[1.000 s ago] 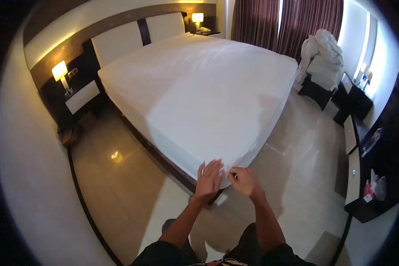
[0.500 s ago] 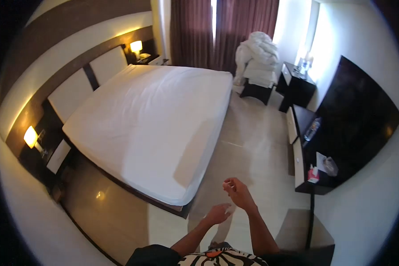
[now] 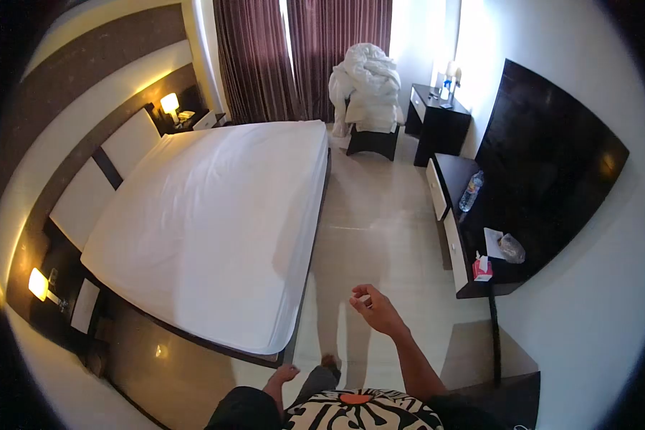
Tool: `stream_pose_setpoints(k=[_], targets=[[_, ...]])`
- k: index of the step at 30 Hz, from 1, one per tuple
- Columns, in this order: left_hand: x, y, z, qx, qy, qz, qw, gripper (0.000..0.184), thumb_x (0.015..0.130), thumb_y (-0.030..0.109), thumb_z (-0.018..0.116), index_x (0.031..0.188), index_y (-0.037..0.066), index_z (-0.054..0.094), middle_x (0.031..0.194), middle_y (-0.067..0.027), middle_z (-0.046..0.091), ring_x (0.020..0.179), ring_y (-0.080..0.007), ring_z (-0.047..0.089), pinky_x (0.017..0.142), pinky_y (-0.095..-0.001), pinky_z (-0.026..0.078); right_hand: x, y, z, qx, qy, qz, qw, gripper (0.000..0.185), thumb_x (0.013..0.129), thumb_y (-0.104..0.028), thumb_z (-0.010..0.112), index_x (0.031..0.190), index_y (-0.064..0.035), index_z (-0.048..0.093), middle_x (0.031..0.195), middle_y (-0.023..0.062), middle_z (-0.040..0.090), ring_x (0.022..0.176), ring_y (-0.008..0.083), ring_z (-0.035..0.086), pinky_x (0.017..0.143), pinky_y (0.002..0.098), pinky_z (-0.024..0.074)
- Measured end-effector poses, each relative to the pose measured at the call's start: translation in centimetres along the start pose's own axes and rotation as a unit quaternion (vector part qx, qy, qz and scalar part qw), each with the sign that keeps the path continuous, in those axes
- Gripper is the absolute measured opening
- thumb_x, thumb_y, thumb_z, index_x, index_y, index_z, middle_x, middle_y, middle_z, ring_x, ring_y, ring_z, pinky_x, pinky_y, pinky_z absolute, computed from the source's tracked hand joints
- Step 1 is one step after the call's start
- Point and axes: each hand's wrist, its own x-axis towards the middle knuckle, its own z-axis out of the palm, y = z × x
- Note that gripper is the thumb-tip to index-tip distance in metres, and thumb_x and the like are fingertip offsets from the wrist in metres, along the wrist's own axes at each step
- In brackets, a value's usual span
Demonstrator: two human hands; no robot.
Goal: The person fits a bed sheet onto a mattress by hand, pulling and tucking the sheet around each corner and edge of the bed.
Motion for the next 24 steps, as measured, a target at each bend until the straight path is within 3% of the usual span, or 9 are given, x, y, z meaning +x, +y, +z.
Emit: stream_pose_setpoints(k=[2, 8, 11, 13, 14, 15, 17, 19, 24], targets=[[-0.3, -1.2, 0.2, -0.229, -0.015, -0.295, 0.927, 0.032, 0.081, 0.036, 0.057, 0.075, 0.005, 0.065, 0.079, -0.016, 0.065, 0.076, -0.0354, 0.062, 0.069, -0.0439, 0.05, 2.6, 0.4, -0.3, 0.013, -0.003, 0.013, 1.0, 0.04, 0.089, -0.031, 0.059, 0.113, -0.0011, 0.05, 0.099, 0.0126, 0.06, 0.074, 0.019, 0.06, 0.067, 0.0319, 0.0491], [7.6, -3.8, -4.8, -0.048, -0.133, -0.144, 0.979, 0.034, 0.083, 0.034, 0.051, 0.08, 0.003, 0.065, 0.085, -0.0195, 0.064, 0.08, -0.0366, 0.062, 0.072, -0.0449, 0.049, 15.0, 1.1, -1.3, -0.01, -0.017, 0.011, 1.0, 0.039, 0.089, -0.03, 0.06, 0.114, -0.0018, 0.05, 0.103, 0.0121, 0.058, 0.073, 0.0177, 0.059, 0.067, 0.031, 0.0485], [14.2, -2.9, -10.4, 0.066, -0.198, -0.047, 0.977, 0.035, 0.084, 0.033, 0.048, 0.083, 0.002, 0.065, 0.088, -0.0216, 0.064, 0.083, -0.0373, 0.062, 0.074, -0.0455, 0.048, 21.6, 0.1, -2.5, -0.025, -0.028, -0.024, 0.999, 0.033, 0.091, -0.025, 0.058, 0.113, -0.0025, 0.049, 0.101, 0.006, 0.056, 0.071, 0.0125, 0.055, 0.064, 0.0277, 0.0468], [20.9, -2.0, -14.9, -0.086, -0.107, -0.183, 0.973, 0.038, 0.086, 0.033, 0.044, 0.09, 0.002, 0.065, 0.094, -0.0217, 0.063, 0.087, -0.038, 0.061, 0.078, -0.0466, 0.048, 25.5, -1.3, -3.7, -0.014, -0.019, -0.023, 0.999, 0.032, 0.091, -0.024, 0.058, 0.113, -0.0026, 0.049, 0.101, 0.0058, 0.056, 0.071, 0.0124, 0.055, 0.064, 0.0276, 0.0467], [23.4, -0.1, -18.8, -0.094, -0.035, -0.135, 0.986, 0.042, 0.088, 0.038, 0.042, 0.096, 0.003, 0.064, 0.094, -0.0225, 0.063, 0.088, -0.0386, 0.06, 0.081, -0.0466, 0.047, 27.2, -1.9, -4.5, -0.001, -0.01, -0.022, 1.0, 0.031, 0.091, -0.023, 0.057, 0.113, -0.0027, 0.049, 0.101, 0.0057, 0.056, 0.07, 0.0123, 0.055, 0.064, 0.0274, 0.0466], [26.2, 2.0, -22.7, -0.113, -0.018, -0.164, 0.98, 0.042, 0.087, 0.038, 0.047, 0.096, 0.002, 0.064, 0.095, -0.0217, 0.063, 0.091, -0.037, 0.06, 0.083, -0.044, 0.047, 28.7, -2.1, -5.2, 0.013, 0.001, -0.02, 1.0, 0.03, 0.091, -0.023, 0.057, 0.112, -0.0028, 0.05, 0.101, 0.0055, 0.056, 0.07, 0.0121, 0.055, 0.064, 0.0273, 0.0464], [32.1, 1.5, -25.9, -0.156, 0.068, -0.133, 0.976, 0.041, 0.085, 0.039, 0.055, 0.094, 0.001, 0.064, 0.083, -0.0157, 0.066, 0.077, -0.0264, 0.064, 0.074, -0.0372, 0.05, 31.5, -1.4, -6.6, 0.021, 0.008, -0.004, 1.0, 0.033, 0.09, -0.024, 0.058, 0.113, -0.0029, 0.05, 0.102, 0.0068, 0.057, 0.071, 0.0132, 0.056, 0.065, 0.0281, 0.047], [37.0, 2.2, -29.5, -0.215, 0.062, -0.178, 0.958, 0.037, 0.084, 0.034, 0.056, 0.097, 0.0, 0.064, 0.101, -0.0191, 0.063, 0.096, -0.0336, 0.06, 0.083, -0.0403, 0.047, 34.5, -0.3, -8.1, 0.026, 0.014, 0.021, 0.999, 0.038, 0.089, -0.028, 0.059, 0.116, -0.003, 0.05, 0.106, 0.0095, 0.057, 0.073, 0.0154, 0.058, 0.067, 0.0299, 0.0482], [46.2, -0.4, -33.3, -0.17, 0.023, -0.147, 0.974, 0.038, 0.084, 0.037, 0.054, 0.098, 0.002, 0.064, 0.103, -0.0188, 0.063, 0.096, -0.0345, 0.059, 0.084, -0.0413, 0.047, 42.6, 3.6, -11.3, 0.044, 0.02, 0.036, 0.998, 0.036, 0.09, -0.028, 0.058, 0.115, -0.0028, 0.051, 0.105, 0.0089, 0.058, 0.074, 0.0154, 0.059, 0.067, 0.0301, 0.0486]])
